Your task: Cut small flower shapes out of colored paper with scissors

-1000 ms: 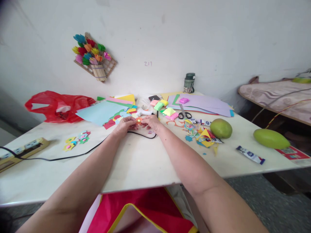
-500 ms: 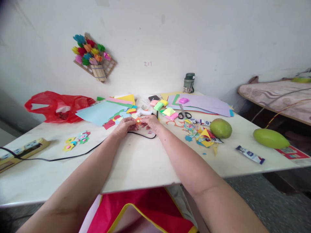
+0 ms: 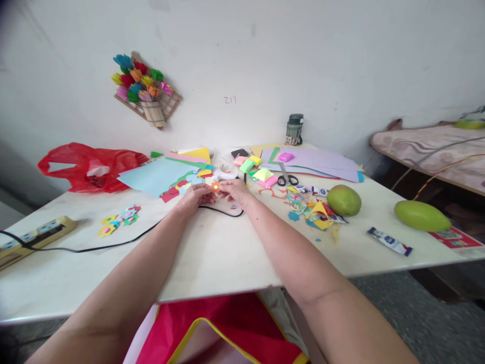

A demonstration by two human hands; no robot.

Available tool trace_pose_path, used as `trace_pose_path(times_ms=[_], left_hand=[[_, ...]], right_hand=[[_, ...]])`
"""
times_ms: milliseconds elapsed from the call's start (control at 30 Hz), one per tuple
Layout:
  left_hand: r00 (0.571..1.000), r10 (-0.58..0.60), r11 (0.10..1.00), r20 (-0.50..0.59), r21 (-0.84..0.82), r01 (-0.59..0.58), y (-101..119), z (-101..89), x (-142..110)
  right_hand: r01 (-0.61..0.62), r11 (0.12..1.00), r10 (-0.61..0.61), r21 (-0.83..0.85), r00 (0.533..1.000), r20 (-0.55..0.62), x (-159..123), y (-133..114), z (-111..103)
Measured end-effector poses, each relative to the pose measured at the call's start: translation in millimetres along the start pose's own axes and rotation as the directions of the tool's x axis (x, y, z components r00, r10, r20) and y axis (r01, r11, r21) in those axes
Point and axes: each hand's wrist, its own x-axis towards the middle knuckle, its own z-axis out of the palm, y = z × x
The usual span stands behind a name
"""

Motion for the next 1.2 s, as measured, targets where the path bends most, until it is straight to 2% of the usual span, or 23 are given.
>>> trace_pose_path(times_ms=[333, 933, 1200], left_hand=[[1.0, -0.004, 0.999, -0.011, 0.049, 0.005, 0.4, 0.4, 0.0], [1.0, 0.005, 1.0, 0.013, 0.029, -0.005, -0.6, 0.6, -1.0], [1.0, 0.002, 1.0, 0.0, 0.026, -0.002, -1.3, 0.6, -0.4]], right_hand=[[-0.019, 0.999, 0.021, -0.045, 0.999, 0.04, -0.7, -1.9, -2.1], [-0.041, 0.998, 0.042, -0.054, 0.999, 0.014, -2.5, -2.9, 0.8], [-0.029, 0.998, 0.032, -0.047, 0.998, 0.052, -1.5, -0.6, -0.6]])
